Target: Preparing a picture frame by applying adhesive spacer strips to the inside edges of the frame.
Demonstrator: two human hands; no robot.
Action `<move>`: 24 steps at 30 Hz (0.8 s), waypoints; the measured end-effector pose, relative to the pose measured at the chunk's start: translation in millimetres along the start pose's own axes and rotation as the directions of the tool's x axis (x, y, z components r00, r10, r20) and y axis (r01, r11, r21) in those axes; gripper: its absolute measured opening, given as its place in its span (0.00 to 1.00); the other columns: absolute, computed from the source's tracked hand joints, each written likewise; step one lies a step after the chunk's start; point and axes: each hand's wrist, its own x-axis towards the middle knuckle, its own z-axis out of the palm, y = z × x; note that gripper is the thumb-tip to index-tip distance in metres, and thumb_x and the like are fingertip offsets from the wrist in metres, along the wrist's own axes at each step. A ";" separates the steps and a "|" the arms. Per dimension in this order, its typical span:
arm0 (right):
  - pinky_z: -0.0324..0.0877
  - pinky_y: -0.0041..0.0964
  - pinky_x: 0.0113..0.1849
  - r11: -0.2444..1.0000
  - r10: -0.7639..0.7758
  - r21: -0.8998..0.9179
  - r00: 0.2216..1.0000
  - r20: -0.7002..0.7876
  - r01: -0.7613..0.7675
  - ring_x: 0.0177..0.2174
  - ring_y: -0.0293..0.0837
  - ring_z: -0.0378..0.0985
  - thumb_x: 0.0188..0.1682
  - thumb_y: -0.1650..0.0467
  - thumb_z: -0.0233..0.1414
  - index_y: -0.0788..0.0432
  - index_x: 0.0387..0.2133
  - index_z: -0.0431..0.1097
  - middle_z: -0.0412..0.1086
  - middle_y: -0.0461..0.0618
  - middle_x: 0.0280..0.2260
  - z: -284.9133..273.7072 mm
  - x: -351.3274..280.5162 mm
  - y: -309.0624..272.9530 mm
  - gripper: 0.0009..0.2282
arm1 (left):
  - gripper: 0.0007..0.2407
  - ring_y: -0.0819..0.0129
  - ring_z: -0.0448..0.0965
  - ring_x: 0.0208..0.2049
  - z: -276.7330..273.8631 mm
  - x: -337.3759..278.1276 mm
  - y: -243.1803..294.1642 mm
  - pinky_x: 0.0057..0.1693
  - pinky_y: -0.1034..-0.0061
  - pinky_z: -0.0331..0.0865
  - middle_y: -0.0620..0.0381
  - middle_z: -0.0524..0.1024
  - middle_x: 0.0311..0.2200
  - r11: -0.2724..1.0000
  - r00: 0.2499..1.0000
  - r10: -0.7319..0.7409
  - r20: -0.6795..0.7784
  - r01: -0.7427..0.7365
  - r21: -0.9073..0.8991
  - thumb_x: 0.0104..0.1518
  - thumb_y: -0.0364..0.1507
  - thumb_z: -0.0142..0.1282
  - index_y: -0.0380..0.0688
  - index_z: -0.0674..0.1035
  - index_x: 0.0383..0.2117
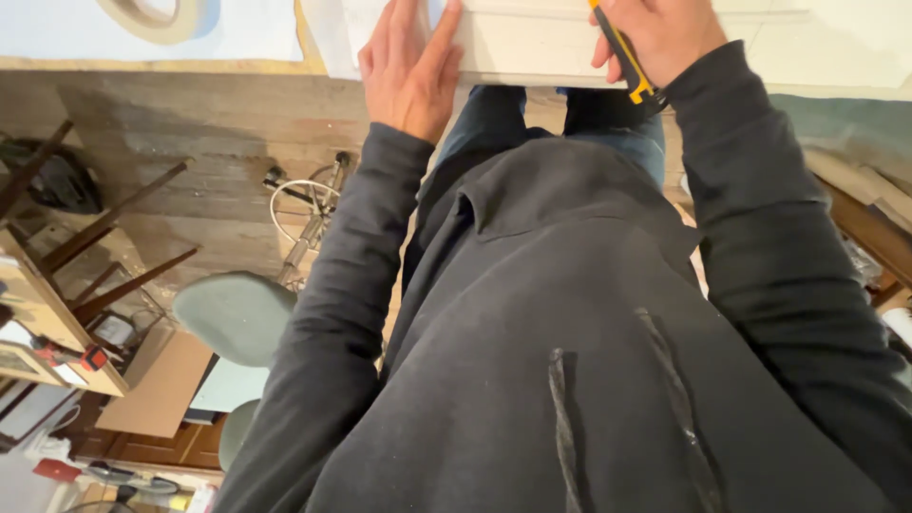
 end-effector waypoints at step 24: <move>0.73 0.34 0.27 0.792 0.389 0.610 0.741 -0.547 0.035 0.23 0.40 0.75 0.64 0.65 0.41 0.67 0.46 0.65 0.73 0.55 0.29 -2.7 -171.9 122.6 0.14 | 0.18 0.57 0.73 0.50 33.4 133.0 169.1 0.55 0.64 0.70 0.53 0.72 0.54 0.660 0.698 0.714 0.053 -0.646 -0.382 0.60 0.24 0.63 0.39 0.76 0.58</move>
